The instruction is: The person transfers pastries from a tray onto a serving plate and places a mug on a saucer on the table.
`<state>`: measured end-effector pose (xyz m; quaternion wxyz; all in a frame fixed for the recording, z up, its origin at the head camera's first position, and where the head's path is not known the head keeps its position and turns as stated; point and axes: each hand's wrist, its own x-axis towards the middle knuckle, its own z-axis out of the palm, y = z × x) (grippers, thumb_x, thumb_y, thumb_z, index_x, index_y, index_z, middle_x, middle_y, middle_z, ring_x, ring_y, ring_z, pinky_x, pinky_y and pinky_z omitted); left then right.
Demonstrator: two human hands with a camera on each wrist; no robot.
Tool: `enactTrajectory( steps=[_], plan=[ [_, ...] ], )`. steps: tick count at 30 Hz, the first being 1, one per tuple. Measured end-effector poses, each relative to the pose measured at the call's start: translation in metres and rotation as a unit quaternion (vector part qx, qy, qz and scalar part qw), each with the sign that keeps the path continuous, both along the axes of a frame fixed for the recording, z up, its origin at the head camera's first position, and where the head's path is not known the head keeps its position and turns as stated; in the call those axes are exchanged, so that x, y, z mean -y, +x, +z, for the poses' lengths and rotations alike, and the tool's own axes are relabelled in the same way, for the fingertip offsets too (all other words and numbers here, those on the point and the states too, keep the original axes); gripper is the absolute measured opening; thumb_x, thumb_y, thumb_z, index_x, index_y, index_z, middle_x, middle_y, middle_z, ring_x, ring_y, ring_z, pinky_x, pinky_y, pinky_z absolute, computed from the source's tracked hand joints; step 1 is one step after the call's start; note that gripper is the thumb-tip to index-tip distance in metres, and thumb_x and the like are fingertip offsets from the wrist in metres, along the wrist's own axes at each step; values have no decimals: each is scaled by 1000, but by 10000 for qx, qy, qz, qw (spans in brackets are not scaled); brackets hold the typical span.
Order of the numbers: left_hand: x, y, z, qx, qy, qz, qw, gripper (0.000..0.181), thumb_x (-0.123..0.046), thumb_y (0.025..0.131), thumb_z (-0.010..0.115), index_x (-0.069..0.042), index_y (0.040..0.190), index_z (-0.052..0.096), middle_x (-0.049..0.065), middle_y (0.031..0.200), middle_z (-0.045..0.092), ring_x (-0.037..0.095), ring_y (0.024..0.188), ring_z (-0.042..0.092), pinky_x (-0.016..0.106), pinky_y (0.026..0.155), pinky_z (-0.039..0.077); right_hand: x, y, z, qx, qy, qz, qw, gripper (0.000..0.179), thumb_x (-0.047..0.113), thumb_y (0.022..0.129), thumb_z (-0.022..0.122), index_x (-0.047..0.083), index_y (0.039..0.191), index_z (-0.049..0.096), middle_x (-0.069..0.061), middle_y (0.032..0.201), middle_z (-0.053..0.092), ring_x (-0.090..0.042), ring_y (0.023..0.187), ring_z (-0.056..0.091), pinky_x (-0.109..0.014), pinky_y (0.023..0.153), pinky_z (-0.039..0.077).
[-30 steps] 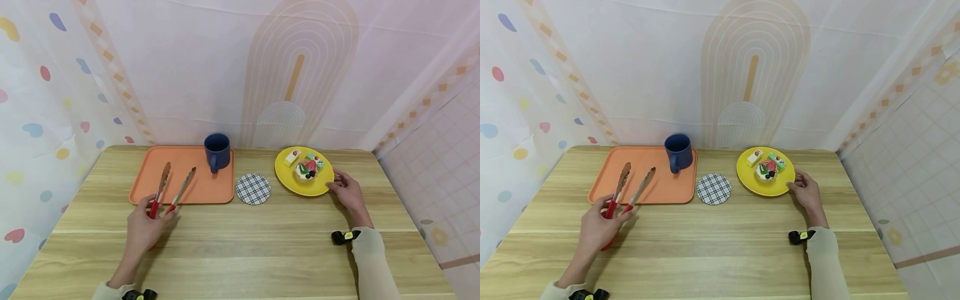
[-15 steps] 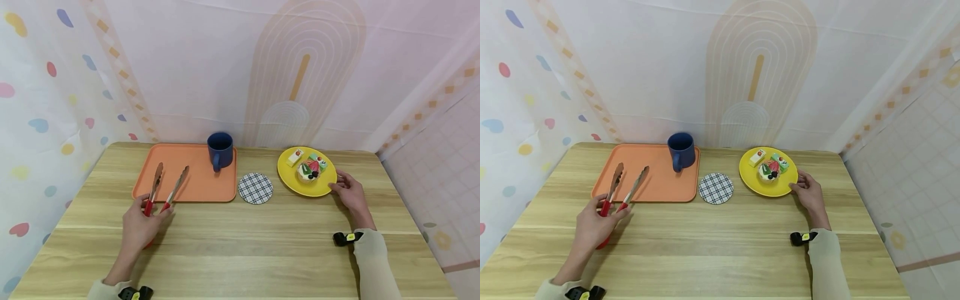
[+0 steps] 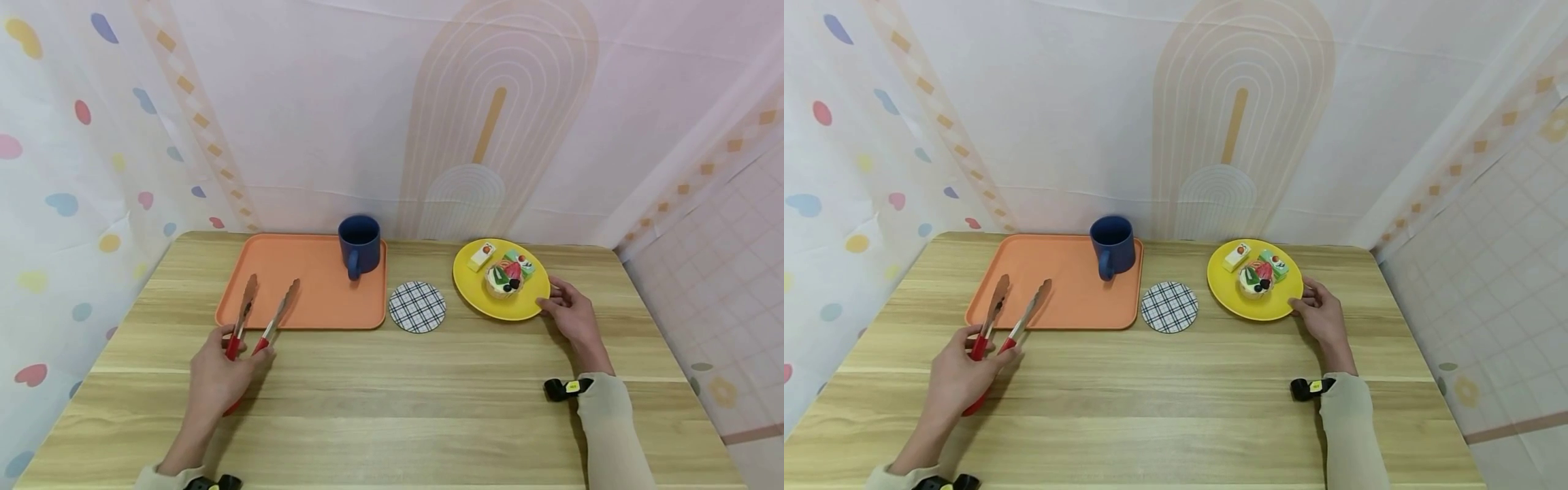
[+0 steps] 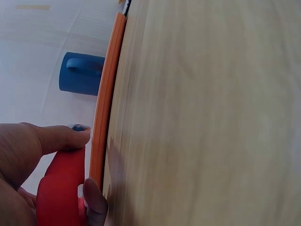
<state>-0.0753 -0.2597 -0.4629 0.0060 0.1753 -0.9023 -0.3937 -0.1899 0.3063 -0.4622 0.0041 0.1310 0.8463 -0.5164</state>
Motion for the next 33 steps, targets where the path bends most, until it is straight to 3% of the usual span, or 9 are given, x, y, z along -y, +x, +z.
enactTrajectory(
  steps=[10, 18, 28, 33],
  plan=[
    [5, 2, 3, 123, -214, -107, 9996, 80, -40, 86, 82, 7, 136, 42, 15, 98, 59, 16, 64, 51, 30, 54, 43, 1, 0, -1, 57, 59, -82, 9999, 62, 12, 100, 65, 9, 157, 41, -17, 135, 55, 2, 92, 55, -13, 76, 54],
    [6, 3, 5, 311, -490, -98, 9983, 77, -47, 84, 82, 7, 124, 44, 11, 86, 55, 22, 69, 52, 33, 54, 41, 1, 1, -1, 68, 130, -44, 9999, 62, 15, 100, 66, 9, 156, 42, -17, 137, 55, 1, 92, 55, -12, 76, 54],
    [9, 4, 6, 255, -879, -247, 9955, 72, -49, 79, 86, 7, 106, 49, 18, 91, 51, 30, 81, 51, 32, 57, 39, 1, 0, -1, 66, 185, -51, 9998, 62, 16, 100, 66, 10, 156, 42, -17, 136, 56, 0, 93, 55, -11, 76, 53],
    [9, 4, 8, 426, -968, -317, 9939, 74, -54, 78, 85, 5, 104, 49, 17, 89, 51, 29, 78, 52, 32, 57, 39, 1, -1, 0, 42, 196, -65, 9998, 61, 15, 100, 66, 10, 156, 43, -16, 135, 56, 0, 93, 55, -11, 76, 53]
  ],
)
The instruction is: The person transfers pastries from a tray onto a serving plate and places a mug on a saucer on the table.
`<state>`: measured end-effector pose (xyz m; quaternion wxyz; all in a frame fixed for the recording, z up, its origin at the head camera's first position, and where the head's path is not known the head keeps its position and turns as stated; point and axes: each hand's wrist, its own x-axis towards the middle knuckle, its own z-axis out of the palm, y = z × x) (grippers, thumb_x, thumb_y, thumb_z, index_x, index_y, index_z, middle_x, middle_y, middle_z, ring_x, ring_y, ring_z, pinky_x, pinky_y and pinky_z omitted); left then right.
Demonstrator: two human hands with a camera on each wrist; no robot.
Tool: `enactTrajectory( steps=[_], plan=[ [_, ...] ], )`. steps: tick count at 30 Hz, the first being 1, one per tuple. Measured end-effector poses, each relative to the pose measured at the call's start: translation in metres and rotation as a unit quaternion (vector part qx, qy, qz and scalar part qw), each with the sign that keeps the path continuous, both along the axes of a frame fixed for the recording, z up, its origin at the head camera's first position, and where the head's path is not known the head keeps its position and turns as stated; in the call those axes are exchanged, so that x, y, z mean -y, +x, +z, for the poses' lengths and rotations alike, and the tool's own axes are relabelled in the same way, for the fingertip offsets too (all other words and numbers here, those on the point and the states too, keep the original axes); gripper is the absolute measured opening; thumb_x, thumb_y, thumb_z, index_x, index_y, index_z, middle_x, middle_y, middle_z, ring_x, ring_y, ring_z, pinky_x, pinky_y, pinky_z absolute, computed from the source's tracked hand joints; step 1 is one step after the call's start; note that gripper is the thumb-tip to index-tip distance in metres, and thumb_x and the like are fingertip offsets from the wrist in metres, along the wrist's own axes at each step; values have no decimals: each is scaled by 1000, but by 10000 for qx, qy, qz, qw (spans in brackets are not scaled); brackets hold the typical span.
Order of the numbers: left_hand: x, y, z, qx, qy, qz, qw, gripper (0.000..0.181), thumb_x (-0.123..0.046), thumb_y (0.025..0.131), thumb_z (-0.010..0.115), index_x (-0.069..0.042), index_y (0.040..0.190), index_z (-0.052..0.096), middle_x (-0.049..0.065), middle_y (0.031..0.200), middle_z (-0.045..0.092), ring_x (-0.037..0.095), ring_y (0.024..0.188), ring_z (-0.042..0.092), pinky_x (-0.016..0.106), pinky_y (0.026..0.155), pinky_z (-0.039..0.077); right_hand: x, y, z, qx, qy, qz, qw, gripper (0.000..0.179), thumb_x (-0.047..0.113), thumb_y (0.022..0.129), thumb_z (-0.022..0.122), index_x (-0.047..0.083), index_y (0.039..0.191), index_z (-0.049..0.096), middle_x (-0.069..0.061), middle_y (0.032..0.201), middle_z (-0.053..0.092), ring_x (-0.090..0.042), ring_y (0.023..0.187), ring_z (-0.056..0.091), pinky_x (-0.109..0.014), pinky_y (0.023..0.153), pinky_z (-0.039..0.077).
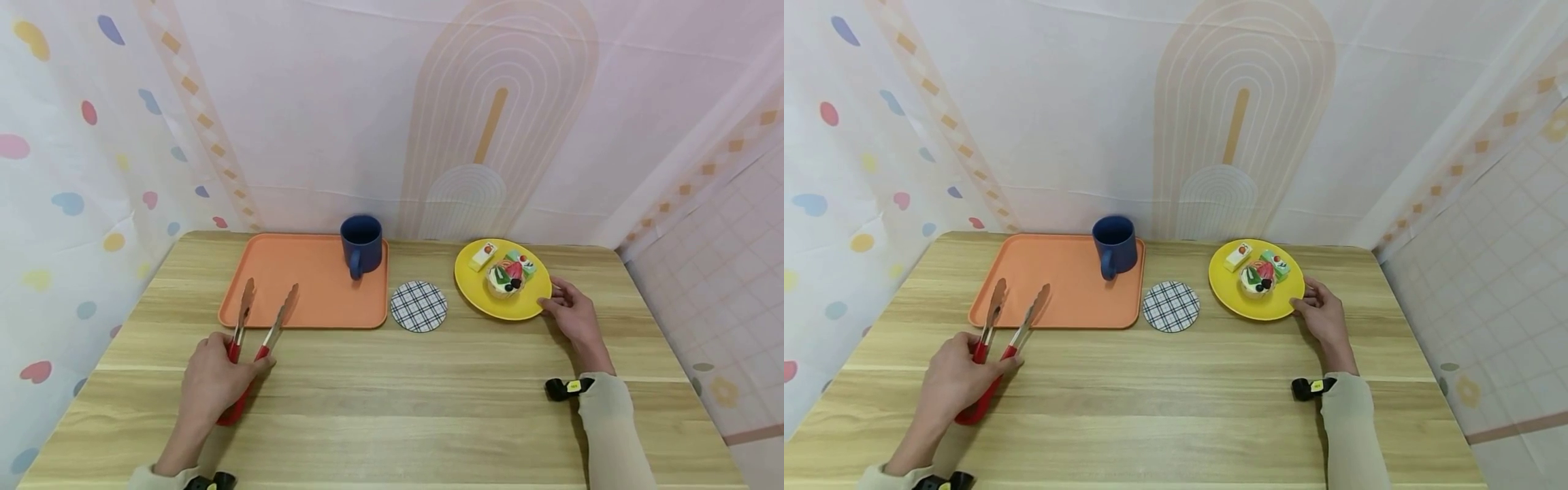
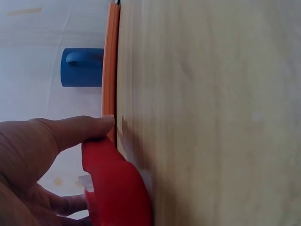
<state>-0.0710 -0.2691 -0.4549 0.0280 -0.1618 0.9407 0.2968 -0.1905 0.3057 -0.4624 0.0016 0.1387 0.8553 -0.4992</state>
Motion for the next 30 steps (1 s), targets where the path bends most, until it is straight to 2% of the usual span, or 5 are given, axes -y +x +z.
enactTrajectory(
  steps=[4, 11, 16, 22, 30],
  plan=[
    [0, -1, 3, 178, -84, -46, 9998, 83, -62, 77, 82, 7, 109, 49, 20, 95, 51, 30, 78, 52, 33, 57, 40, 1, -1, 1, -25, -5, -1, 10000, 61, 15, 100, 66, 9, 156, 43, -16, 135, 56, -1, 93, 55, -11, 75, 53],
    [2, -1, 6, 291, -86, -261, 9992, 117, -73, 77, 74, 14, 145, 34, 33, 120, 51, 41, 95, 57, 44, 69, 50, 1, 0, 4, 68, 53, 18, 10000, 62, 16, 100, 66, 10, 157, 41, -18, 137, 55, -1, 95, 54, -10, 76, 52],
    [1, -1, 7, 35, -78, -270, 9996, 111, -68, 82, 73, 12, 148, 34, 34, 123, 50, 45, 100, 55, 48, 71, 49, 1, 2, 4, 106, 118, 64, 9999, 63, 17, 100, 65, 10, 157, 40, -19, 139, 55, -2, 96, 55, -10, 76, 52],
    [-2, -3, 12, -405, 39, -211, 9989, 98, -54, 86, 77, 11, 147, 37, 39, 131, 42, 56, 118, 37, 59, 82, 44, 2, 5, 5, 215, 367, 102, 9990, 61, 25, 104, 60, 9, 158, 37, -20, 141, 54, -17, 111, 56, -9, 75, 51],
    [-10, -7, 23, -827, 99, -236, 9962, 92, -47, 87, 78, 8, 149, 37, 37, 137, 40, 50, 119, 41, 62, 89, 43, 8, 9, 14, 208, 425, 248, 9986, 67, 40, 106, 52, 2, 158, 34, -24, 141, 50, -24, 112, 58, -13, 74, 53]
  ],
)
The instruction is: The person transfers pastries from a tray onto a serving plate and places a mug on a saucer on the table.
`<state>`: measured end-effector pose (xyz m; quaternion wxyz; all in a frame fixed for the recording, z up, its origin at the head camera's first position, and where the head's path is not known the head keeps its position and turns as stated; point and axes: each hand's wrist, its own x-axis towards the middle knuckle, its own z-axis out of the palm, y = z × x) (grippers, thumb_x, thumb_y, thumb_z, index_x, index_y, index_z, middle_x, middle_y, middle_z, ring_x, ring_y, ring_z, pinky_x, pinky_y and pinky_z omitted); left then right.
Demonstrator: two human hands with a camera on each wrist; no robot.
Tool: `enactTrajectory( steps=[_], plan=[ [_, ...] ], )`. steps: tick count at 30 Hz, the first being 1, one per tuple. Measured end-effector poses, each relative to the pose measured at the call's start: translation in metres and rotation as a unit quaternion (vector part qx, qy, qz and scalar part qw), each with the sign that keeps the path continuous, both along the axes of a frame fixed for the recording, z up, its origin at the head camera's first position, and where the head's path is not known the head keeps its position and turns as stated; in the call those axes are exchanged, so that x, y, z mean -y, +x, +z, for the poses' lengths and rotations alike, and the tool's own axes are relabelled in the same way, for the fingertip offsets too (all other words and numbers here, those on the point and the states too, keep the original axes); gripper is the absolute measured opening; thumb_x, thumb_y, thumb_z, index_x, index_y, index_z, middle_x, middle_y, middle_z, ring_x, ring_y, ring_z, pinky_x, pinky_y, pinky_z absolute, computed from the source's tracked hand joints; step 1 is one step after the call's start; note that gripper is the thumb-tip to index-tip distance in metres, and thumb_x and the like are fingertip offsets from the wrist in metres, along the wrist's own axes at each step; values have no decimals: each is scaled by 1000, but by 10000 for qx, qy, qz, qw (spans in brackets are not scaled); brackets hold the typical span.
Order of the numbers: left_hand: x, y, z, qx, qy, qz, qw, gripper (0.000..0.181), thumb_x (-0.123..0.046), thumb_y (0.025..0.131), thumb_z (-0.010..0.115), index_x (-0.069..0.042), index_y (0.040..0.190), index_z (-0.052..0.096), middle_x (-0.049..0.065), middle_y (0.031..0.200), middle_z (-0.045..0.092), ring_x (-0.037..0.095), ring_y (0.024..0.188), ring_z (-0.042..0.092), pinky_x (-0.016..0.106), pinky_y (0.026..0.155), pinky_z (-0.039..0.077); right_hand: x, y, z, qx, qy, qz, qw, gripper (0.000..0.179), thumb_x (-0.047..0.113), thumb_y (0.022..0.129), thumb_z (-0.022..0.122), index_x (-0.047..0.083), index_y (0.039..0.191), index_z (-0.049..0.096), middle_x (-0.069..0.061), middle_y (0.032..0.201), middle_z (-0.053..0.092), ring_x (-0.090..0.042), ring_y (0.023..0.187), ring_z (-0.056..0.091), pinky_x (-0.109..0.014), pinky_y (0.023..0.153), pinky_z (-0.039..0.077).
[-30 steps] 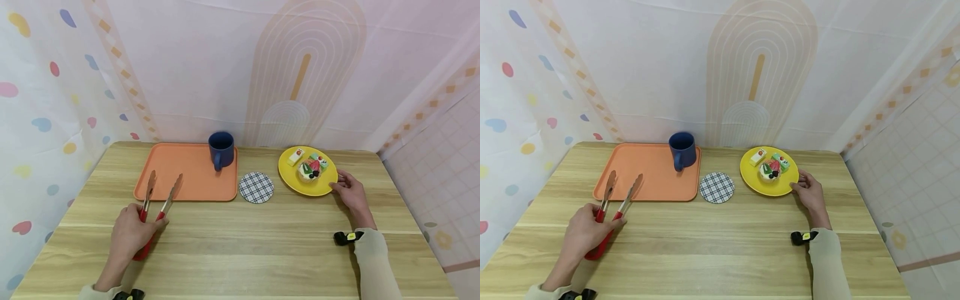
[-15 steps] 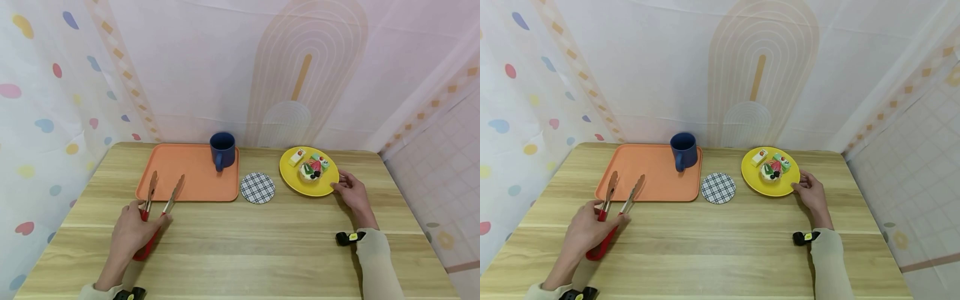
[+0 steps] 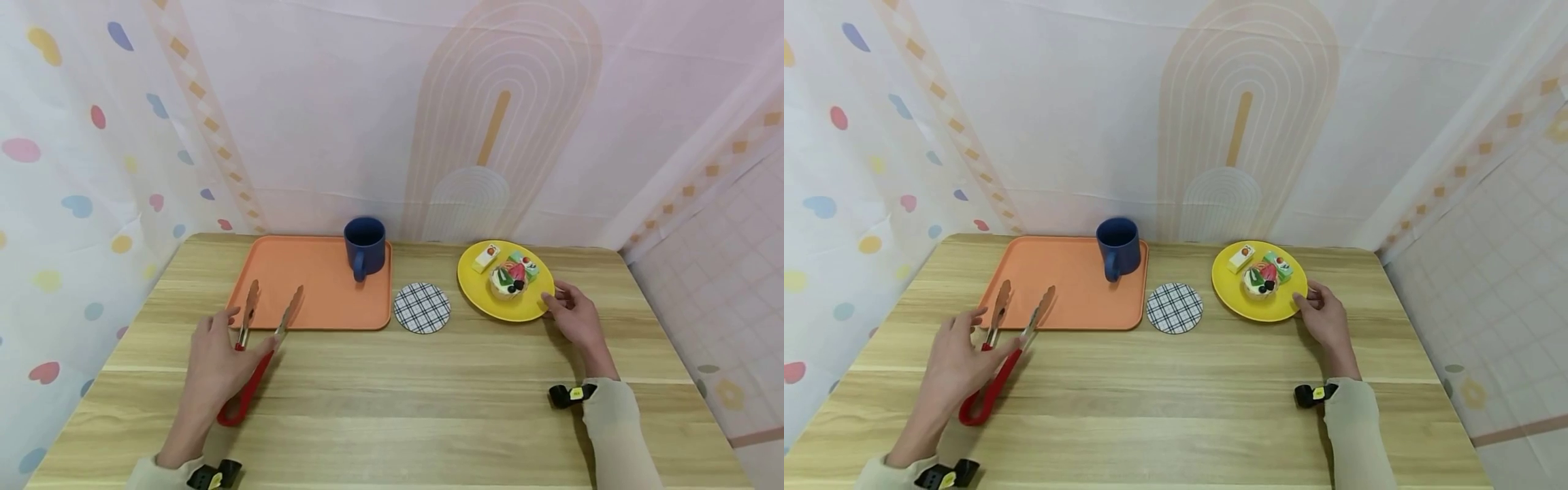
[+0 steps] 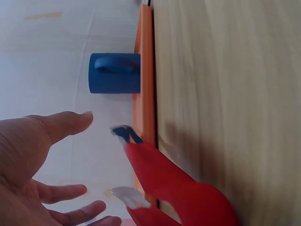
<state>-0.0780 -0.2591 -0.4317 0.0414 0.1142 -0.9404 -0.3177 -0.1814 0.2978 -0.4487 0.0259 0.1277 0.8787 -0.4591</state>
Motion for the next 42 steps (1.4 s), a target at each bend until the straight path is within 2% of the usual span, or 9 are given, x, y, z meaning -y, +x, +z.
enactTrajectory(
  steps=[3, 5, 8, 11, 14, 22, 27, 34, 42],
  plan=[
    [-5, -3, 5, -368, 98, -140, 9992, 86, -43, 88, 79, 7, 147, 41, 36, 136, 41, 49, 120, 40, 60, 87, 42, 2, 3, 4, 40, 97, 44, 9999, 70, 45, 105, 51, 3, 159, 33, -25, 146, 46, -32, 122, 55, -15, 75, 51],
    [-9, -5, 7, -676, 185, -278, 9972, 81, -40, 89, 80, 6, 144, 44, 34, 135, 43, 48, 120, 40, 59, 86, 42, 3, 4, 6, 45, 181, 60, 9998, 71, 48, 105, 50, 4, 159, 33, -26, 150, 45, -36, 129, 51, -20, 82, 50],
    [-15, -9, 9, -1145, 266, -507, 9918, 76, -34, 89, 81, 6, 142, 45, 32, 135, 47, 47, 121, 42, 59, 88, 42, 5, 7, 9, -12, 248, 102, 9996, 73, 51, 104, 50, 5, 159, 33, -27, 155, 41, -41, 138, 46, -38, 98, 51],
    [-21, -13, 8, -1492, 322, -662, 9861, 76, -29, 88, 82, 7, 144, 44, 30, 139, 49, 47, 122, 44, 60, 91, 42, 8, 9, 12, -78, 190, 164, 9997, 76, 53, 103, 51, 7, 161, 30, -28, 160, 35, -46, 145, 40, -56, 112, 42],
    [-27, -17, 8, -1654, 468, -823, 9817, 77, -28, 89, 81, 5, 147, 42, 28, 143, 48, 46, 123, 46, 59, 93, 44, 11, 11, 17, -157, 164, 238, 9995, 79, 53, 102, 53, 9, 162, 26, -29, 164, 29, -49, 148, 35, -62, 115, 37],
    [-40, -25, 9, -1326, 1038, -1228, 9780, 82, -36, 94, 75, -6, 157, 34, 22, 156, 43, 47, 135, 48, 62, 102, 47, 23, 16, 32, -553, 338, 698, 9955, 87, 53, 99, 60, 7, 163, 23, -25, 166, 25, -49, 150, 28, -61, 118, 33],
    [-47, -34, 8, -1293, 1131, -1380, 9754, 82, -36, 94, 75, -7, 158, 34, 20, 159, 41, 46, 133, 52, 61, 106, 46, 30, 20, 39, -903, 518, 953, 9900, 87, 49, 99, 64, 8, 163, 22, -25, 166, 26, -49, 149, 30, -62, 116, 34],
    [-55, -48, 5, -1088, 1809, -1581, 9646, 83, -34, 96, 73, -8, 160, 28, 17, 164, 33, 36, 151, 35, 54, 118, 38, 41, 24, 50, -1442, 866, 1191, 9785, 87, 40, 96, 71, 6, 162, 25, -26, 162, 31, -48, 145, 35, -62, 113, 38],
    [-63, -60, 2, -989, 1809, -1569, 9659, 81, -40, 96, 72, -12, 160, 31, 15, 162, 39, 35, 149, 38, 54, 116, 40, 58, 29, 55, -1837, 861, 1537, 9671, 85, 31, 92, 76, 15, 162, 29, -24, 155, 38, -46, 140, 41, -63, 108, 41]
  ],
)
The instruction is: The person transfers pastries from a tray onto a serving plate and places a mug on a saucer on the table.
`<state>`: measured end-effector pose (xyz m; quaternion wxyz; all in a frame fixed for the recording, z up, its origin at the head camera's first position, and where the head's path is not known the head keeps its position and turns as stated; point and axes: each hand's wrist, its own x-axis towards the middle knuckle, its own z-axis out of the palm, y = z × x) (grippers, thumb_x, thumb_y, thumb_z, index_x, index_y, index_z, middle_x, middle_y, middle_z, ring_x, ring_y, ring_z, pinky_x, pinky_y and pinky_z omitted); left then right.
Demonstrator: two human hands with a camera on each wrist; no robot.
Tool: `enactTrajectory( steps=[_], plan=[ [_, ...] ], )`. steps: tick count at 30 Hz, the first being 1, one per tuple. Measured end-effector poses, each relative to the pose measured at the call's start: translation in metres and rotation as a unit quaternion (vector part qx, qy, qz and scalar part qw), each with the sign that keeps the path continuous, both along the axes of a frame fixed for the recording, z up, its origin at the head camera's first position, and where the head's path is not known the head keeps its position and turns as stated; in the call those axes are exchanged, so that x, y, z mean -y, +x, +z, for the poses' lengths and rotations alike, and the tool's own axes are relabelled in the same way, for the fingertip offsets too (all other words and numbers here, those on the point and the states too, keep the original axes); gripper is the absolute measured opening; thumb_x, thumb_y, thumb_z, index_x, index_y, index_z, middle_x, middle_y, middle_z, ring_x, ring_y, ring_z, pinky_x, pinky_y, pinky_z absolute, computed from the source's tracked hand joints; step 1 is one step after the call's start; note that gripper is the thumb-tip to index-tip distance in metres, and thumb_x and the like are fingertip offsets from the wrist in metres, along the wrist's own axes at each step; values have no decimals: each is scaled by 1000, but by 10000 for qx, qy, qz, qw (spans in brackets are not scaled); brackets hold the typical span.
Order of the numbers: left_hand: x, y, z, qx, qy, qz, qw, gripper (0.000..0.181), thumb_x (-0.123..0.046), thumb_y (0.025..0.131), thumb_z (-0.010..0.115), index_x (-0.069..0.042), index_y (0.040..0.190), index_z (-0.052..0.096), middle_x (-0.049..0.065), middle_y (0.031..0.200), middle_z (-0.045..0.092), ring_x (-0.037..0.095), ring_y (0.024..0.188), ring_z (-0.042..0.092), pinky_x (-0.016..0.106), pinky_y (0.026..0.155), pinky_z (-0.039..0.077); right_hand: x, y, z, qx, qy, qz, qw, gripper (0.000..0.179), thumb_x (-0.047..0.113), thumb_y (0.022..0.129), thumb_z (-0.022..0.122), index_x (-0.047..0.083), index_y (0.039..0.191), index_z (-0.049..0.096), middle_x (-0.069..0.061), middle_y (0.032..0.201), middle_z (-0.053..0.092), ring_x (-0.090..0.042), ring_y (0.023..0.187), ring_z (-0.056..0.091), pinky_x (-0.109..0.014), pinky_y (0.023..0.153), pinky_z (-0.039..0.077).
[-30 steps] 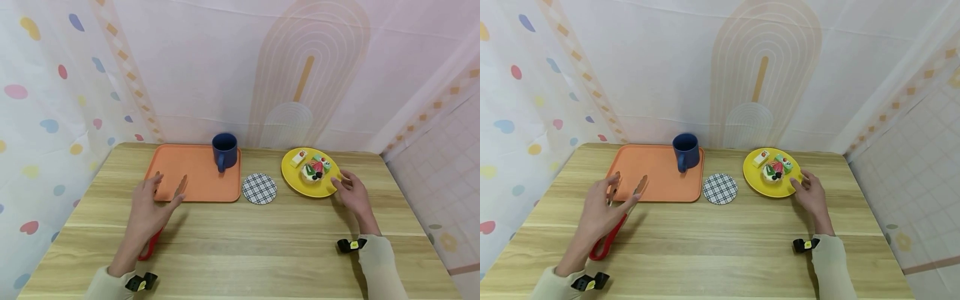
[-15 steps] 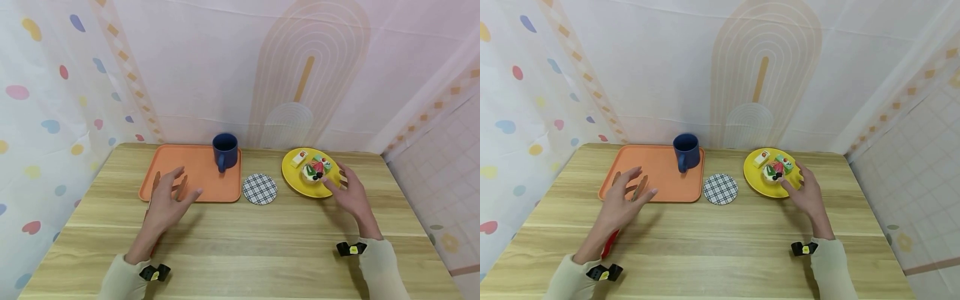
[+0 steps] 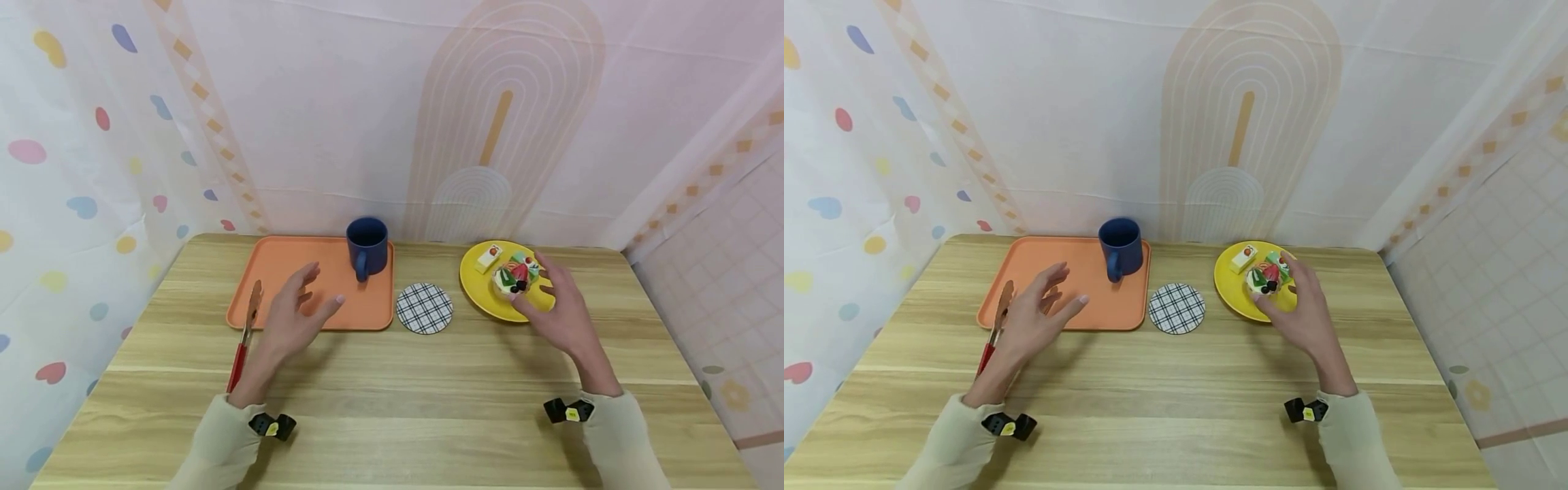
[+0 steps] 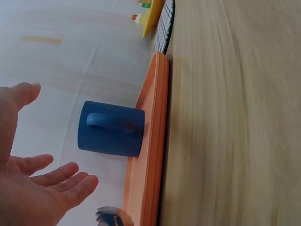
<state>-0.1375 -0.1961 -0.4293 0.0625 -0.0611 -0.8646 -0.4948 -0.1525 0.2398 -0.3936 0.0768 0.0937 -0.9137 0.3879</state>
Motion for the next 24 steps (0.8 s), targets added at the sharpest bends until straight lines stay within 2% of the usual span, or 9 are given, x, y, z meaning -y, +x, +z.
enactTrajectory(
  steps=[8, 12, 16, 24],
  plan=[
    [-9, -12, -9, -86, 328, -162, 9993, 77, -39, 96, 71, -13, 159, 34, 16, 159, 43, 34, 148, 41, 56, 111, 45, 20, 2, -5, -66, -56, 364, 9993, 88, 26, 87, 83, 12, 159, 34, -22, 156, 39, -40, 137, 47, -58, 104, 48],
    [-16, -19, -11, 31, 519, -226, 9984, 77, -42, 96, 71, -13, 158, 35, 17, 158, 44, 34, 147, 42, 57, 110, 45, 28, 4, -9, 6, -81, 502, 9987, 88, 27, 86, 84, 12, 158, 35, -20, 154, 42, -39, 133, 49, -57, 104, 49],
    [-21, -25, -13, 162, 595, -224, 9978, 79, -47, 95, 71, -14, 158, 36, 16, 157, 45, 32, 146, 44, 55, 111, 46, 35, 4, -13, 128, -23, 566, 9983, 88, 28, 86, 84, 11, 158, 35, -19, 150, 45, -39, 129, 54, -56, 102, 51],
    [-30, -39, -20, 158, 888, -152, 9958, 73, -40, 95, 73, -6, 153, 43, 18, 149, 53, 33, 138, 52, 57, 108, 47, 46, 3, -19, 565, -21, 609, 9965, 88, 33, 86, 83, 17, 158, 36, -18, 144, 51, -38, 119, 61, -53, 94, 56]
  ],
)
